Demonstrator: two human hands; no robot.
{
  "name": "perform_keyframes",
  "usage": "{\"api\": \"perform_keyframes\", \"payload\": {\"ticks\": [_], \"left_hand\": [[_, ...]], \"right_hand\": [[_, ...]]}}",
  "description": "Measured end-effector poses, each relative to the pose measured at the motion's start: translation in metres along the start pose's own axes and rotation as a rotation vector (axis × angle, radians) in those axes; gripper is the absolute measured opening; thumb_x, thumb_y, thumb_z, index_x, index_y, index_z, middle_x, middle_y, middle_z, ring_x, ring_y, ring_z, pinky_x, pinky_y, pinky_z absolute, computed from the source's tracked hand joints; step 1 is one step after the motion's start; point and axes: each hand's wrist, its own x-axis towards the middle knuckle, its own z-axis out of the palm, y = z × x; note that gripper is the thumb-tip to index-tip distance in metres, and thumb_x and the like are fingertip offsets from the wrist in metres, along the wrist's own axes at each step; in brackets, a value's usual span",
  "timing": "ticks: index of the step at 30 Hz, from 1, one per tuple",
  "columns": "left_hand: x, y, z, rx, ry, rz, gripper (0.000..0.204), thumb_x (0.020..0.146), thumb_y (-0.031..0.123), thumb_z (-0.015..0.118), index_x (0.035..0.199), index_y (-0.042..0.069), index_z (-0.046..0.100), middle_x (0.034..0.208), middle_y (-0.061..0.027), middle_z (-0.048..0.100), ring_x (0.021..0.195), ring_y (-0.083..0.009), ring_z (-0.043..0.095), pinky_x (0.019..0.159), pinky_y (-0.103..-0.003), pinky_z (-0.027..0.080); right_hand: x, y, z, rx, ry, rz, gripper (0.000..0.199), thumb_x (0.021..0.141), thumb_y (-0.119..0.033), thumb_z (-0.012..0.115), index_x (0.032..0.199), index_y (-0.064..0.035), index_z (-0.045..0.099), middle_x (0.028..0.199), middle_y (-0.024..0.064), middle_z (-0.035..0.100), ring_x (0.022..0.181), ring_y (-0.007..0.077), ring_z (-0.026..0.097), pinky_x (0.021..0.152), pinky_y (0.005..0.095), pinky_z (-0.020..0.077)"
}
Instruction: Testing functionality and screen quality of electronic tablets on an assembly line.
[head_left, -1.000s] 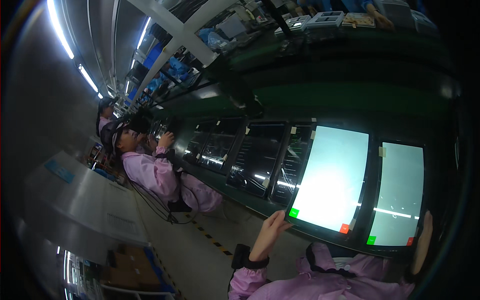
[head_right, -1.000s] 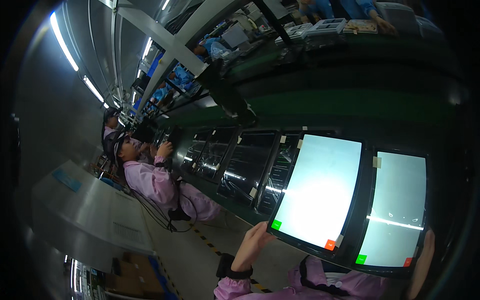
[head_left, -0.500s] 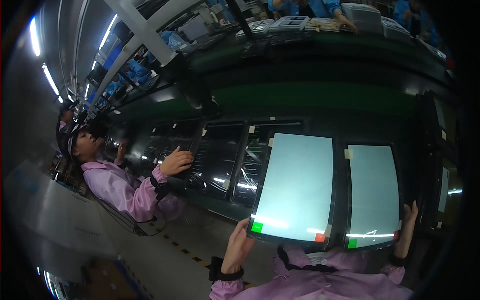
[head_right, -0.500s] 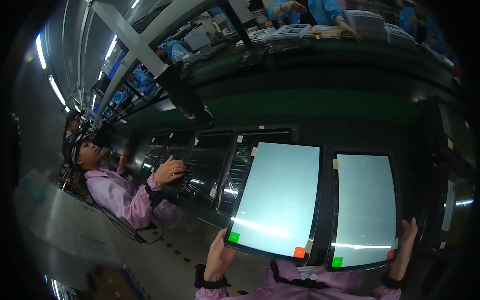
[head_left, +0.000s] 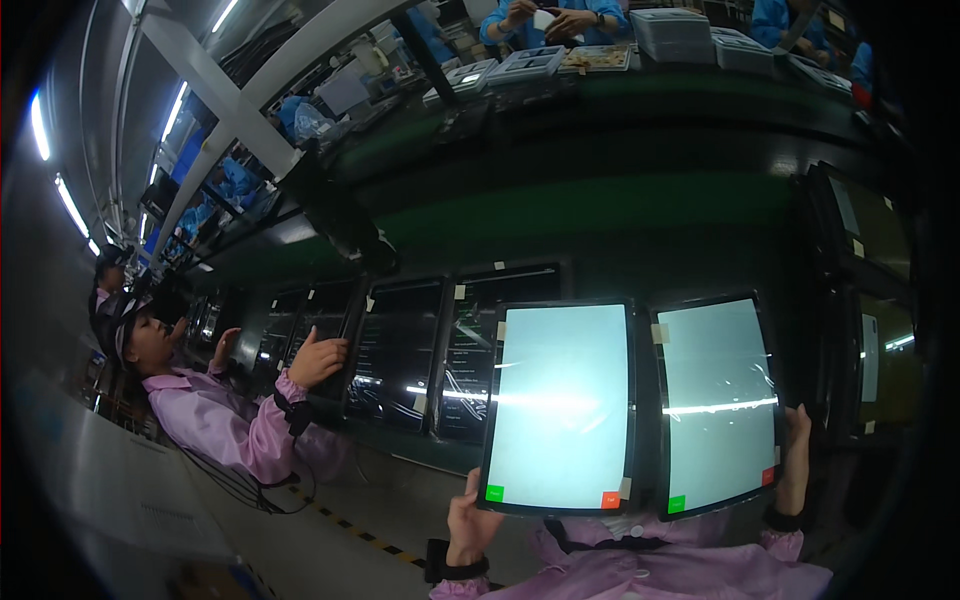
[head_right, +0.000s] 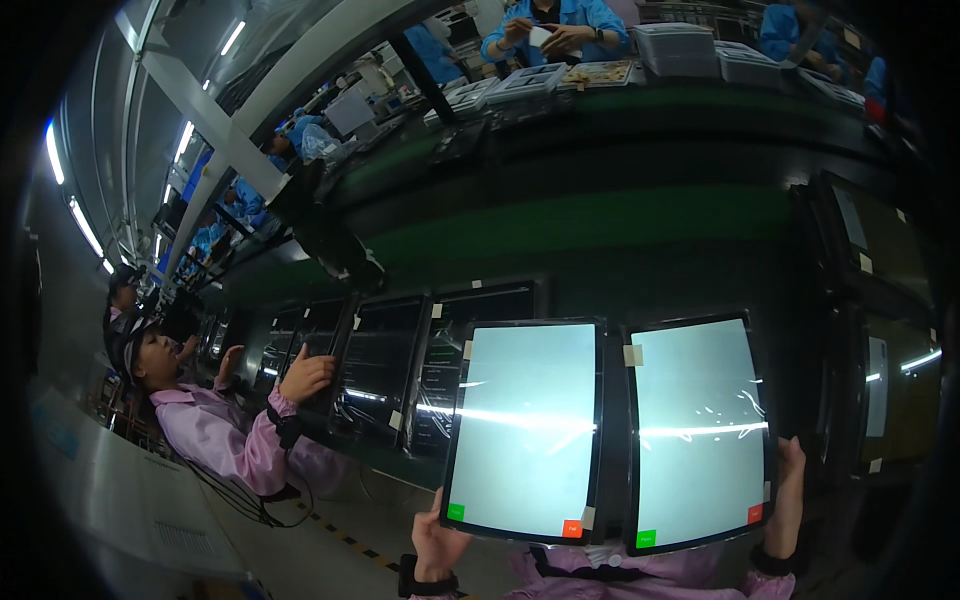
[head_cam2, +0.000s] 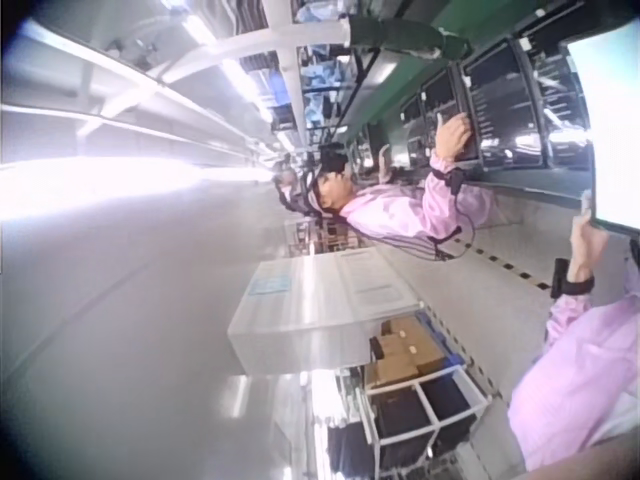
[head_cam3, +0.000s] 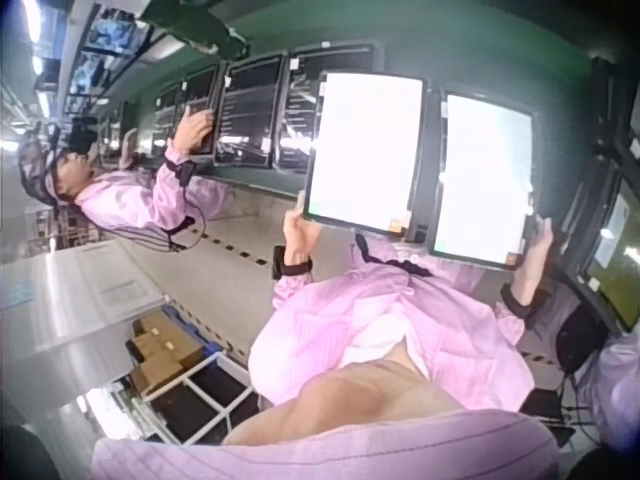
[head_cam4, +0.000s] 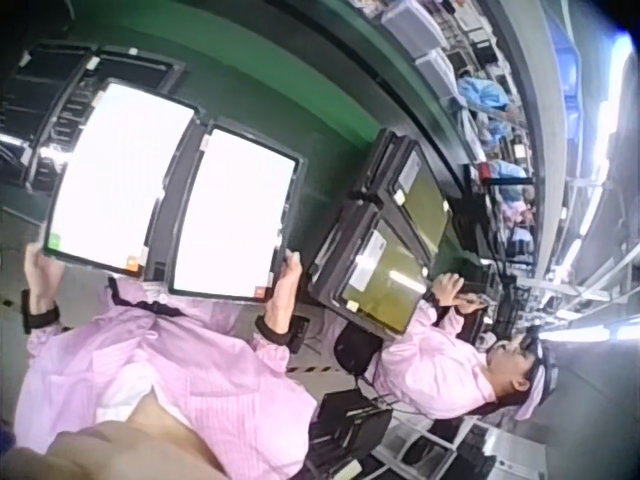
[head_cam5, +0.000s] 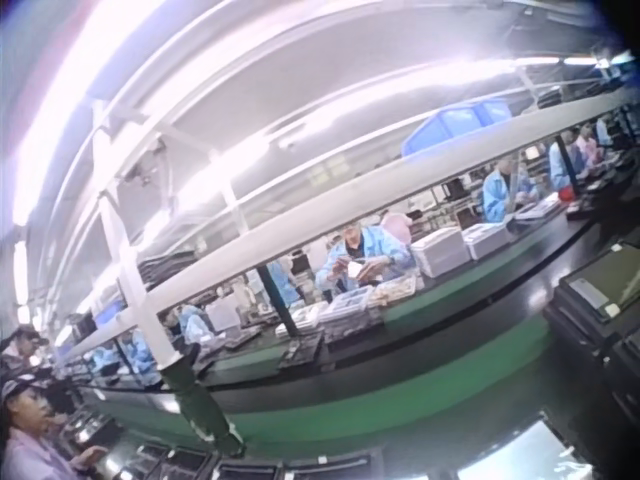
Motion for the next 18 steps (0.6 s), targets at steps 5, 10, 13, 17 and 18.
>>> {"api": "perform_keyframes", "payload": {"ticks": [5, 10, 13, 17, 18], "left_hand": [[0.013, 0.006, 0.016, 0.075, 0.248, -0.257, 0.091, 0.086, 0.069, 0.036, 0.141, -0.003, 0.024, 0.139, -0.0174, 0.038, 0.127, -0.0305, 0.038, 0.104, -0.048, 0.029], [0.027, -0.008, 0.026, -0.153, 0.269, -0.303, 0.095, 0.080, 0.075, 0.036, 0.140, 0.003, 0.030, 0.142, -0.0169, 0.035, 0.129, -0.0343, 0.035, 0.105, -0.051, 0.027], [0.030, -0.023, 0.015, -0.843, -0.068, -0.415, 0.090, 0.078, 0.074, 0.042, 0.141, 0.011, 0.033, 0.143, -0.0148, 0.033, 0.131, -0.0342, 0.031, 0.105, -0.056, 0.022], [0.041, -0.037, 0.009, -0.947, -0.071, -0.439, 0.085, 0.078, 0.068, 0.048, 0.139, 0.011, 0.036, 0.142, -0.0136, 0.035, 0.131, -0.0327, 0.030, 0.107, -0.053, 0.018], [0.040, -0.041, 0.008, -0.945, -0.076, -0.441, 0.085, 0.078, 0.068, 0.048, 0.139, 0.011, 0.036, 0.142, -0.0136, 0.035, 0.131, -0.0327, 0.030, 0.107, -0.053, 0.018]], "right_hand": [[0.016, 0.016, -0.021, -0.079, 0.038, -0.009, 0.055, 0.092, -0.051, 0.043, 0.107, 0.0000, 0.058, 0.105, 0.0083, 0.057, 0.104, 0.0192, 0.050, 0.094, 0.0317, 0.0333], [0.022, 0.018, -0.023, -0.052, 0.164, -0.003, 0.058, 0.090, -0.054, 0.046, 0.108, 0.0003, 0.057, 0.107, 0.0078, 0.055, 0.107, 0.0199, 0.049, 0.097, 0.0320, 0.0312], [0.036, 0.024, -0.037, 0.002, 0.037, 0.000, 0.060, 0.090, -0.055, 0.046, 0.109, 0.0005, 0.057, 0.107, 0.0072, 0.056, 0.107, 0.0204, 0.049, 0.098, 0.0318, 0.0298], [0.035, 0.014, -0.019, -0.039, 0.033, -0.054, 0.061, 0.089, -0.056, 0.045, 0.110, 0.0004, 0.057, 0.107, 0.0071, 0.056, 0.108, 0.0205, 0.048, 0.099, 0.0310, 0.0295], [0.035, 0.011, -0.013, -0.057, 0.075, -0.047, 0.062, 0.090, -0.057, 0.044, 0.110, 0.0007, 0.057, 0.107, 0.0072, 0.056, 0.108, 0.0206, 0.048, 0.098, 0.0309, 0.0295]]}}
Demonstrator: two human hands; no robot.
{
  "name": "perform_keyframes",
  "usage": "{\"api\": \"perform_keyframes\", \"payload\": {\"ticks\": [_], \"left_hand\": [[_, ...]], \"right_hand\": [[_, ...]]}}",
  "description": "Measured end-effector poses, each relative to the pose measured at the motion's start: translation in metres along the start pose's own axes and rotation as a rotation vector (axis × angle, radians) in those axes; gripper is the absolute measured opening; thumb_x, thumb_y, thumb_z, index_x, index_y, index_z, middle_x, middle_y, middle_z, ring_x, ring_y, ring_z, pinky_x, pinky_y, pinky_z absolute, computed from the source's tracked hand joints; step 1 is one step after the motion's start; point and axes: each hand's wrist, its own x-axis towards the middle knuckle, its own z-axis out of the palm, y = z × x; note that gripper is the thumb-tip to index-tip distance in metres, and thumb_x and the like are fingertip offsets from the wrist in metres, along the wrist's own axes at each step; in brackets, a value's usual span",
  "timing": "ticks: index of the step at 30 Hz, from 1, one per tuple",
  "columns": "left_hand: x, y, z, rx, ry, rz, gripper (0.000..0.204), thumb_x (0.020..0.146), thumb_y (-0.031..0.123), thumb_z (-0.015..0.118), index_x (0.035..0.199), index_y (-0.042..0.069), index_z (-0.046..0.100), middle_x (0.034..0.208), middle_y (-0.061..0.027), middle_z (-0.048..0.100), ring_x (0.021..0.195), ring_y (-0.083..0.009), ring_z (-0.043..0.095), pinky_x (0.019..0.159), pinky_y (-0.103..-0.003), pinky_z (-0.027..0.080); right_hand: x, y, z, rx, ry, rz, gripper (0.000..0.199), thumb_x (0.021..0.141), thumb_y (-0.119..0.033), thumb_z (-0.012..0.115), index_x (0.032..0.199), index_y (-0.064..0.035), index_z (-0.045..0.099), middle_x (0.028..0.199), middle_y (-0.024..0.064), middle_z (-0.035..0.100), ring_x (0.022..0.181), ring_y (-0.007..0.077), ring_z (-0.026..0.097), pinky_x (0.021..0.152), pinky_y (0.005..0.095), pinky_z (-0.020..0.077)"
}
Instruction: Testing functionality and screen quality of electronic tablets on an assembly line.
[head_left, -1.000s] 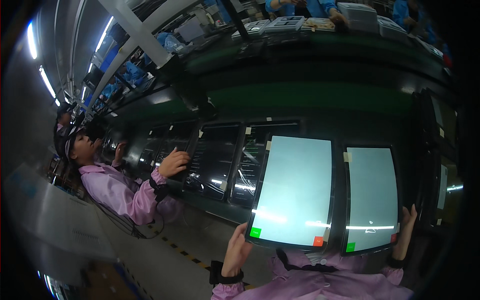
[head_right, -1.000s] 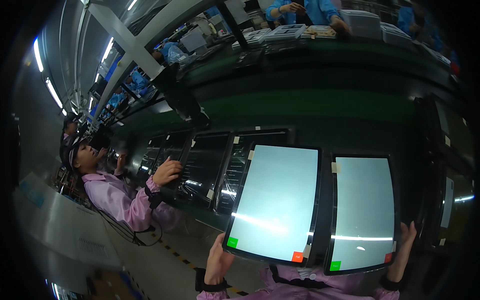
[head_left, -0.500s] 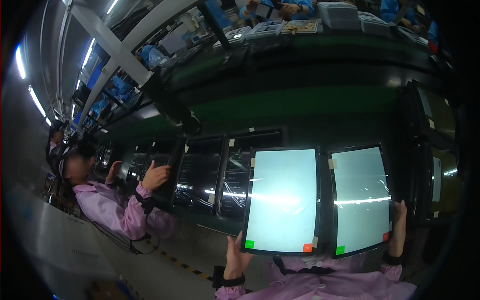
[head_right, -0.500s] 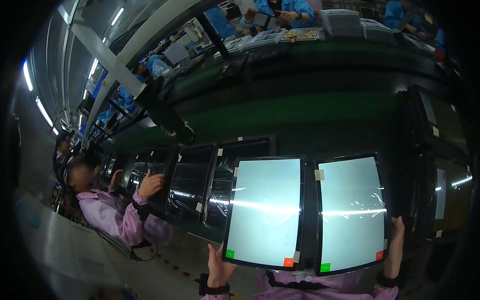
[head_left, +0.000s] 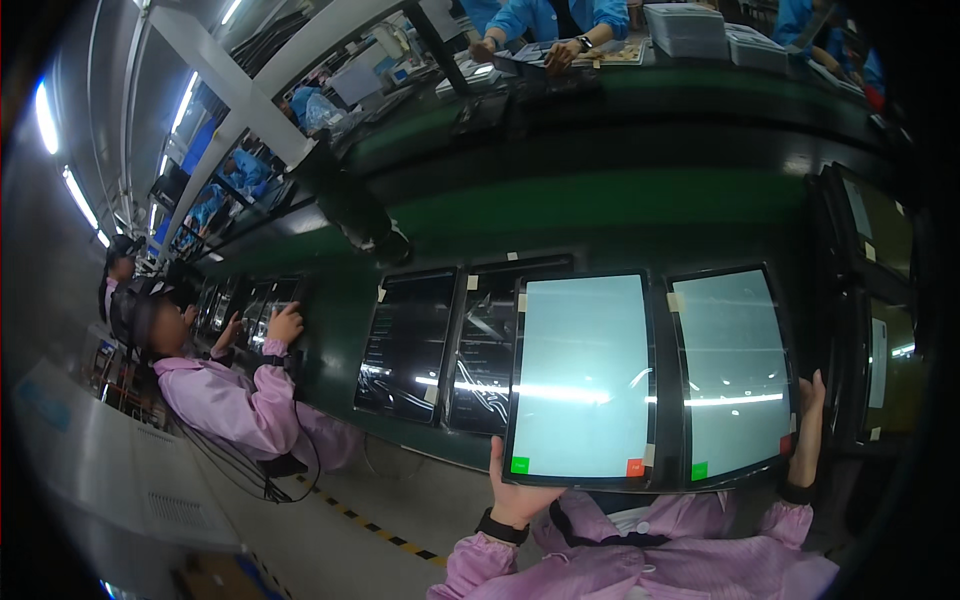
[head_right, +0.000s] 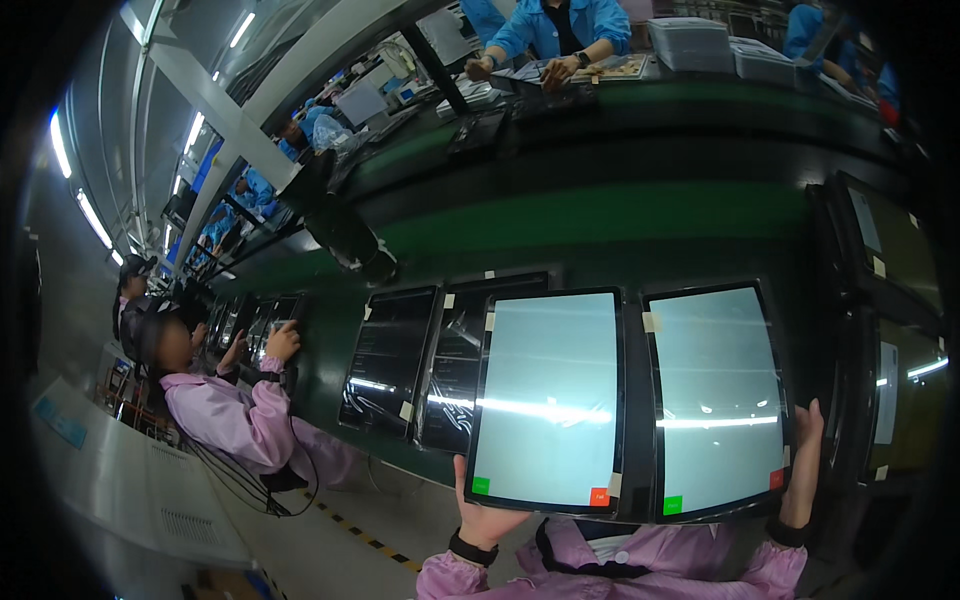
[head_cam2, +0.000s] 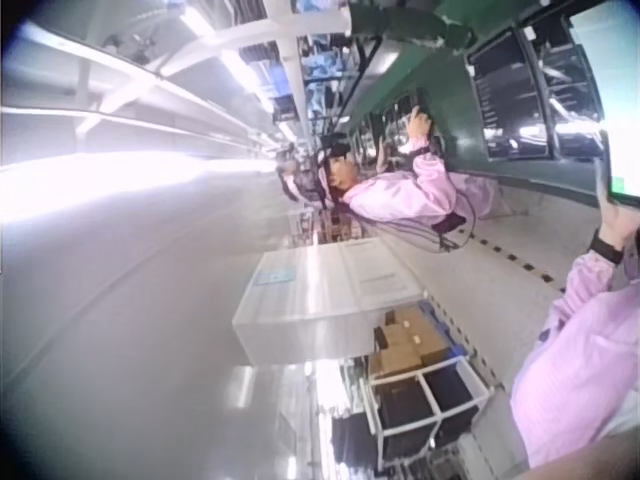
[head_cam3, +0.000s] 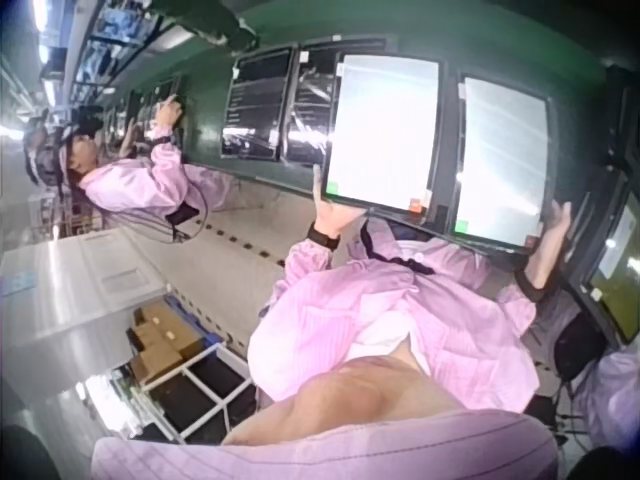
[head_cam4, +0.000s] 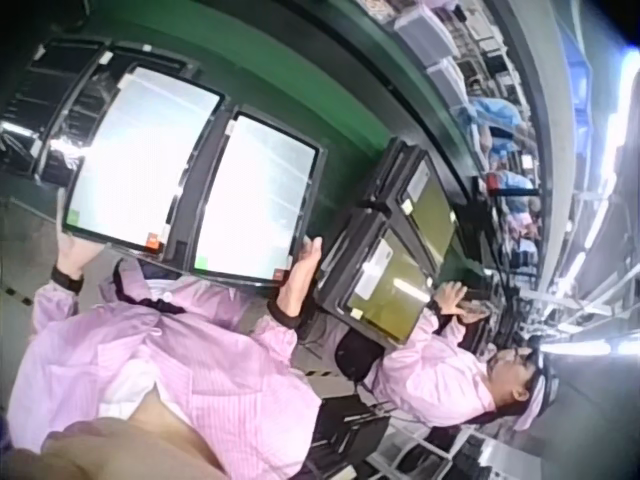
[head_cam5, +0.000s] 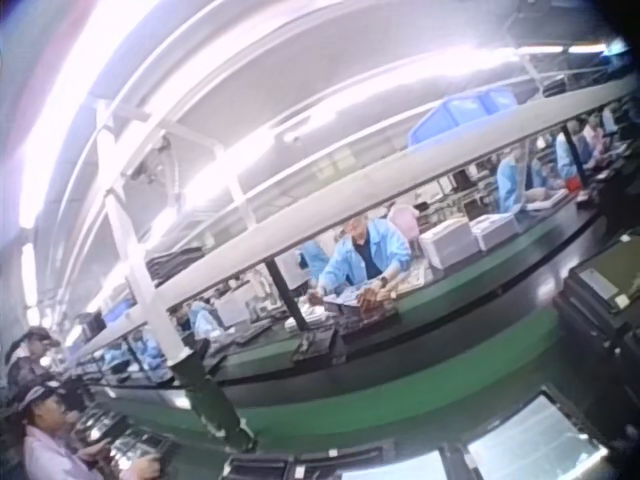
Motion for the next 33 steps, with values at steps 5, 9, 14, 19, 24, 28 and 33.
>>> {"api": "perform_keyframes", "payload": {"ticks": [5, 9, 14, 19, 24, 28, 33], "left_hand": [[-0.004, -0.011, -0.014, -0.170, -0.091, 0.081, 0.077, 0.077, 0.060, 0.049, 0.137, 0.014, 0.040, 0.141, -0.0120, 0.038, 0.129, -0.0330, 0.033, 0.105, -0.053, 0.023], [-0.016, -0.013, -0.010, 0.083, -0.019, 0.234, 0.073, 0.077, 0.061, 0.052, 0.133, 0.015, 0.044, 0.137, -0.0084, 0.042, 0.125, -0.0287, 0.037, 0.106, -0.051, 0.024], [-0.043, 0.014, -0.010, 0.134, -0.050, 0.352, 0.065, 0.083, 0.056, 0.050, 0.131, 0.013, 0.047, 0.135, -0.0101, 0.045, 0.124, -0.0296, 0.039, 0.105, -0.051, 0.024], [-0.065, 0.022, -0.016, 0.089, -0.021, 0.532, 0.051, 0.092, 0.043, 0.040, 0.127, 0.006, 0.050, 0.131, -0.0129, 0.050, 0.118, -0.0326, 0.045, 0.103, -0.050, 0.029], [-0.053, 0.017, 0.014, 0.341, -0.011, 0.497, 0.047, 0.091, 0.024, 0.037, 0.134, 0.005, 0.043, 0.133, -0.0149, 0.048, 0.122, -0.0316, 0.045, 0.105, -0.049, 0.031], [-0.013, 0.021, 0.040, 0.846, 0.220, 0.534, 0.060, 0.085, 0.007, 0.037, 0.144, 0.002, 0.022, 0.140, -0.0146, 0.039, 0.124, -0.0258, 0.044, 0.105, -0.039, 0.034], [0.012, 0.024, 0.049, 1.174, 0.233, 0.455, 0.065, 0.086, 0.015, 0.049, 0.142, -0.005, 0.022, 0.141, -0.0171, 0.038, 0.125, -0.0251, 0.042, 0.104, -0.035, 0.034]], "right_hand": [[0.015, -0.010, 0.011, -0.075, 0.130, 0.021, 0.065, 0.090, -0.058, 0.043, 0.110, 0.0025, 0.057, 0.107, 0.0086, 0.057, 0.108, 0.0209, 0.048, 0.098, 0.0302, 0.0300], [0.027, -0.005, 0.015, 0.007, -0.068, -0.011, 0.068, 0.090, -0.058, 0.042, 0.112, 0.0054, 0.056, 0.109, 0.0118, 0.058, 0.106, 0.0201, 0.051, 0.095, 0.0303, 0.0339], [0.037, 0.002, 0.074, -0.124, -0.042, -0.047, 0.067, 0.090, -0.054, 0.045, 0.111, 0.0086, 0.057, 0.116, 0.0189, 0.055, 0.116, 0.0257, 0.047, 0.103, 0.0340, 0.0291], [0.024, -0.012, 0.084, -0.174, -0.026, -0.024, 0.067, 0.091, -0.055, 0.039, 0.108, 0.0074, 0.059, 0.111, 0.0182, 0.058, 0.112, 0.0254, 0.050, 0.100, 0.0333, 0.0314], [0.000, -0.013, 0.054, -0.098, -0.085, 0.006, 0.068, 0.093, -0.056, 0.033, 0.108, 0.0052, 0.058, 0.100, 0.0126, 0.062, 0.096, 0.0184, 0.054, 0.088, 0.0288, 0.0362], [-0.017, -0.016, 0.034, 0.062, 0.172, 0.029, 0.062, 0.092, -0.053, 0.039, 0.107, 0.0048, 0.059, 0.098, 0.0124, 0.062, 0.096, 0.0191, 0.054, 0.089, 0.0299, 0.0376], [-0.006, 0.001, 0.016, -0.043, 0.089, -0.112, 0.060, 0.097, -0.044, 0.034, 0.109, 0.0092, 0.059, 0.098, 0.0120, 0.064, 0.094, 0.0183, 0.057, 0.089, 0.0298, 0.0385]]}}
